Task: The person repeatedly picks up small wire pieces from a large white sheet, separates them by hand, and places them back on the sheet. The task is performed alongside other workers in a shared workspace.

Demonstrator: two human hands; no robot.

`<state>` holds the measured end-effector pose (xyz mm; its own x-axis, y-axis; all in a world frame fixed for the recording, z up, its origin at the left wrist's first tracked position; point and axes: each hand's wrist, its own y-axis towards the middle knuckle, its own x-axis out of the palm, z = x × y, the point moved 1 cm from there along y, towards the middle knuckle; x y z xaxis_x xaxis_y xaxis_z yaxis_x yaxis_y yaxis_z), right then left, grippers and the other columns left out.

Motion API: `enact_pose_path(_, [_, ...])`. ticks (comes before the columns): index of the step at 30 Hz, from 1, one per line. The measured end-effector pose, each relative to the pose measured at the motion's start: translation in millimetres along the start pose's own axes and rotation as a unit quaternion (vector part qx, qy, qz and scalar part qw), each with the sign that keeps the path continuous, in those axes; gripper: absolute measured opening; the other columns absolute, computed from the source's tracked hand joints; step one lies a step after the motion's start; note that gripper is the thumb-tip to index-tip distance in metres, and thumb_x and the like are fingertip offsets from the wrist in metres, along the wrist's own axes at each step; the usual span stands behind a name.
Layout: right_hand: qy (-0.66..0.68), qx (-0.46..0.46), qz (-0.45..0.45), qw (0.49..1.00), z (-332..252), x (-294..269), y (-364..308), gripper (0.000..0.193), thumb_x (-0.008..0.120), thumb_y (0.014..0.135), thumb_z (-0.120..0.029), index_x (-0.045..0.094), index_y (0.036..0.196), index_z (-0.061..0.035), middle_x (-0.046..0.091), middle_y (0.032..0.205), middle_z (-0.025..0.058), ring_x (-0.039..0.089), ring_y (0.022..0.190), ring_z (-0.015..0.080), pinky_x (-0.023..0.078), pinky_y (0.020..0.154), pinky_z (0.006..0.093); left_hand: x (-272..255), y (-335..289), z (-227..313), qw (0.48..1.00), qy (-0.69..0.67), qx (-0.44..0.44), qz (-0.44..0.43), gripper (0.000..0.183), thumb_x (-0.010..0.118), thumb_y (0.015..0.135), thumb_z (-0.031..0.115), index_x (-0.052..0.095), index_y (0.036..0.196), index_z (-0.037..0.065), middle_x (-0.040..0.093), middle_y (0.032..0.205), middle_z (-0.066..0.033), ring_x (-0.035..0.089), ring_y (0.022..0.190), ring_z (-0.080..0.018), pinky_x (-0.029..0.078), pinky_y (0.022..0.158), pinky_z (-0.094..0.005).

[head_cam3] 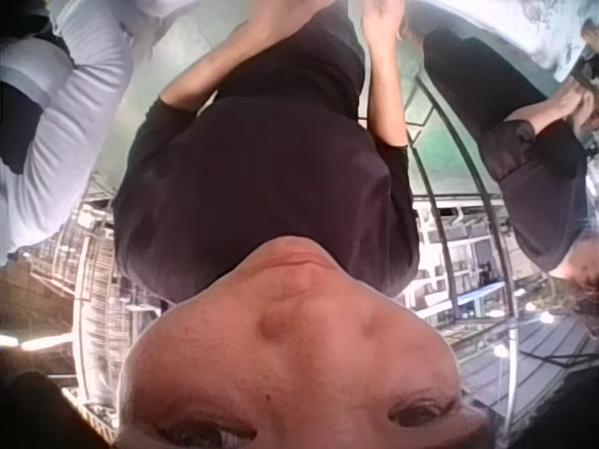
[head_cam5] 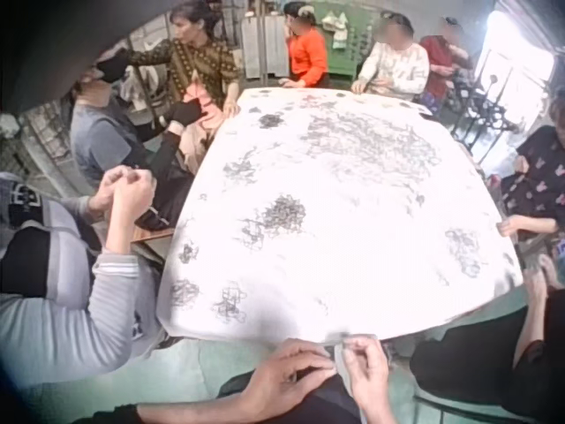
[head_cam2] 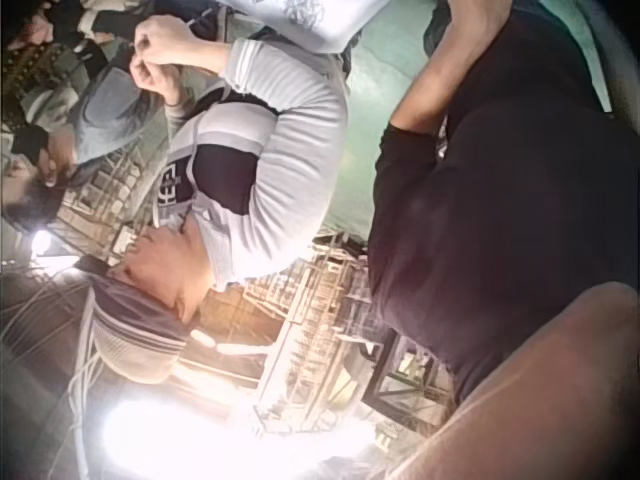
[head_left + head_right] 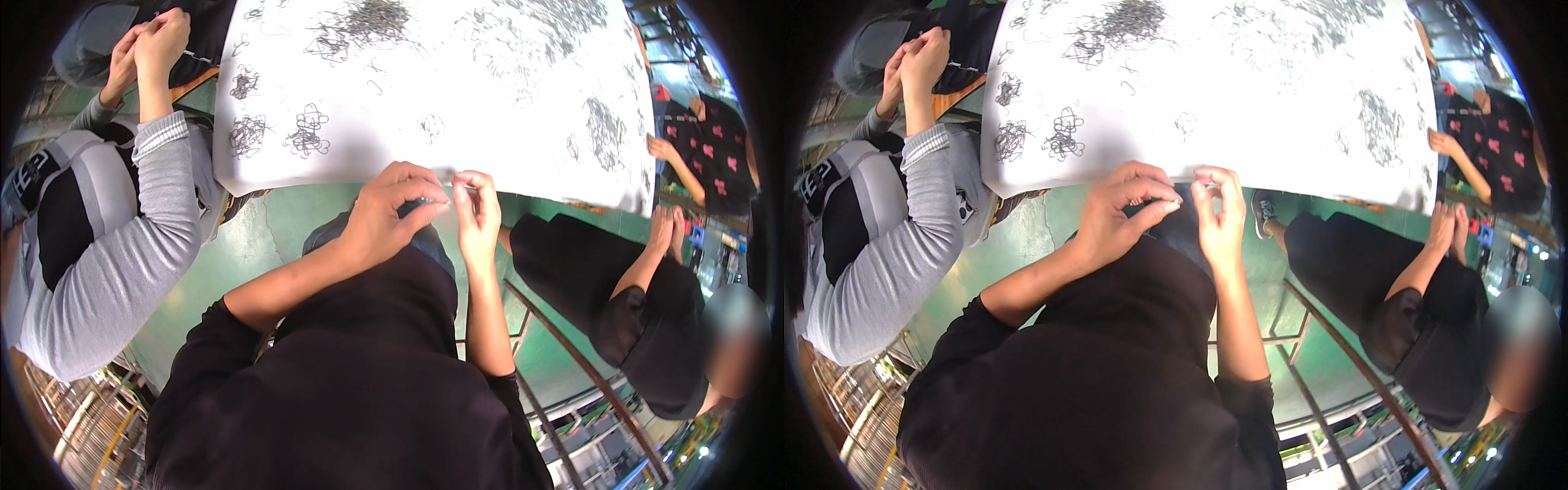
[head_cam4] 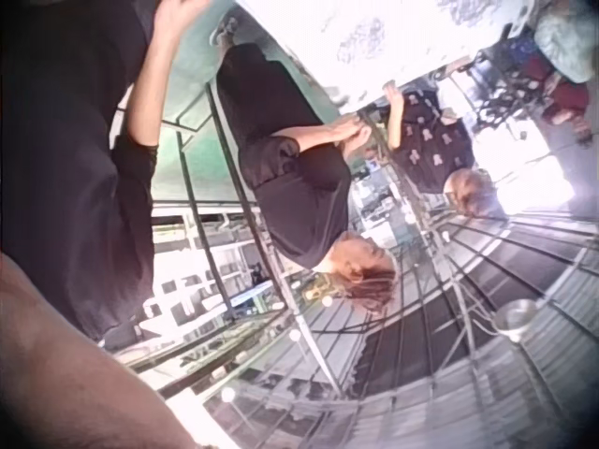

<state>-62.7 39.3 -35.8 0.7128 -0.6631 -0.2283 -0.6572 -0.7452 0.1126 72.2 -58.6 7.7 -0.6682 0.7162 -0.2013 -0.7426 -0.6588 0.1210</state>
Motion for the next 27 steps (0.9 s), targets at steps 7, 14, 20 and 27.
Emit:
enact_pose_path(7, [-0.255,-0.065,-0.171,0.949,47.6,80.1,146.4,0.01,0.062,0.087,-0.013,0.068,0.092,-0.0068,0.065,0.092,0.0077,0.062,0.084,0.0226,0.049,0.075,0.0349,-0.8,-9.4,0.6,0.998,0.023,-0.013,0.048,0.011,0.07,0.078,0.001,0.07,0.089,0.004,0.062,0.095,-0.0063,0.06,0.087,-0.0181,0.049,0.073,-0.0287])
enact_pose_path(14, [-0.488,-0.015,-0.278,0.827,58.6,147.0,205.8,0.013,0.064,0.084,-0.02,0.067,0.093,-0.0108,0.062,0.107,0.0085,0.063,0.096,0.0266,0.05,0.082,0.0399,0.7,-12.8,2.4,0.994,0.029,-0.02,0.103,0.012,0.072,0.077,0.004,0.069,0.089,0.006,0.062,0.094,-0.0048,0.056,0.087,-0.0196,0.044,0.077,-0.0315])
enact_pose_path(20, [-0.434,0.001,-0.252,0.865,59.0,113.4,206.3,0.019,0.064,0.08,-0.016,0.066,0.095,-0.0051,0.068,0.097,0.0124,0.066,0.088,0.0325,0.051,0.078,0.0429,3.5,-10.6,-2.0,0.99,0.052,0.009,0.128,0.011,0.072,0.079,0.008,0.067,0.089,0.006,0.062,0.088,-0.0056,0.056,0.081,-0.0232,0.047,0.066,-0.0324])
enact_pose_path(27, [-0.008,0.238,-0.182,0.954,47.6,32.7,148.6,0.015,0.067,0.084,-0.011,0.066,0.096,-0.0022,0.066,0.08,0.002,0.059,0.064,0.0087,0.038,0.056,0.0214,6.7,-11.1,-10.2,0.995,0.049,0.039,0.075,0.012,0.071,0.078,0.007,0.066,0.088,0.006,0.063,0.082,-0.0065,0.057,0.077,-0.0261,0.047,0.066,-0.0344])
